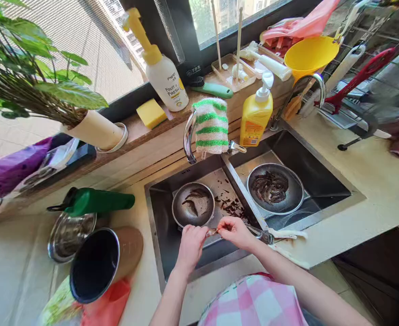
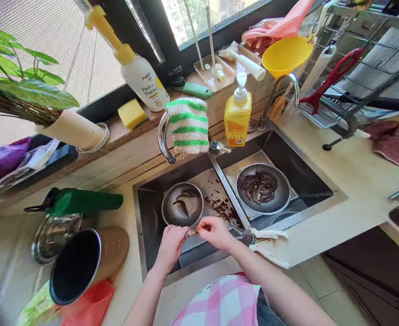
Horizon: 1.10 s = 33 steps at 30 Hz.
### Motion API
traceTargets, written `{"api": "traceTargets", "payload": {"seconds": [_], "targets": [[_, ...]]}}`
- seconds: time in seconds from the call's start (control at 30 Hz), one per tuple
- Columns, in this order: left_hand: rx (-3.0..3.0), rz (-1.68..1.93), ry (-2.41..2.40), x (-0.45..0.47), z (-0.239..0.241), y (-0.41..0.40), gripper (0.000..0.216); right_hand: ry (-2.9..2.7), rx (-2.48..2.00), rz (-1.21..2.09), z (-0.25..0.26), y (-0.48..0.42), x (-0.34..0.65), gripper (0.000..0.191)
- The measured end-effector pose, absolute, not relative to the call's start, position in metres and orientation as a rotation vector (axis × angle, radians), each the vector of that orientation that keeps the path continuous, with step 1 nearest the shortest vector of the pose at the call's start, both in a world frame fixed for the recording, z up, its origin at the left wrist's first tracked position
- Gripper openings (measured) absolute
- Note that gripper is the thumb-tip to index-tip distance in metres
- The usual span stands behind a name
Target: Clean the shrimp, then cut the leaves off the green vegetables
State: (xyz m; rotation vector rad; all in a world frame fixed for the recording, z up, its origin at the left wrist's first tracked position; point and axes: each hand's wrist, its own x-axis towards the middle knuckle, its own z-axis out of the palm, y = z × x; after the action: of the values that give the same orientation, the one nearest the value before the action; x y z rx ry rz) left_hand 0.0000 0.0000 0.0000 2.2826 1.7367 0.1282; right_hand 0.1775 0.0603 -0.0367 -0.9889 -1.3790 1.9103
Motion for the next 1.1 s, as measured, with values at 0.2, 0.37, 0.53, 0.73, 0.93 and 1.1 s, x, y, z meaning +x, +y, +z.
{"api": "traceTargets", "payload": {"seconds": [0.2,0.37,0.53,0.73,0.93,1.1], "targets": [[2.286,0.148,1.751,-0.001,0.001,-0.003,0.022,-1.348,-0.972,1.937,-0.039,0.060,0.176,0.008],[2.283,0.174,1.753,-0.001,0.002,-0.002,0.022,-1.326,-0.987,1.948,-0.040,0.060,0.176,0.006],[2.280,0.181,1.780,-0.003,0.002,-0.002,0.023,-1.281,-1.031,1.881,-0.041,0.062,0.176,0.005],[2.251,0.203,1.803,-0.008,0.003,-0.003,0.022,-1.234,-1.049,1.878,-0.043,0.067,0.180,0.004],[2.205,0.254,1.805,-0.011,0.003,-0.004,0.023,-1.266,-1.041,1.839,-0.042,0.069,0.184,0.006],[2.163,0.259,1.787,-0.010,0.002,-0.006,0.020,-1.543,-0.949,1.771,-0.027,0.067,0.183,0.008]]}}
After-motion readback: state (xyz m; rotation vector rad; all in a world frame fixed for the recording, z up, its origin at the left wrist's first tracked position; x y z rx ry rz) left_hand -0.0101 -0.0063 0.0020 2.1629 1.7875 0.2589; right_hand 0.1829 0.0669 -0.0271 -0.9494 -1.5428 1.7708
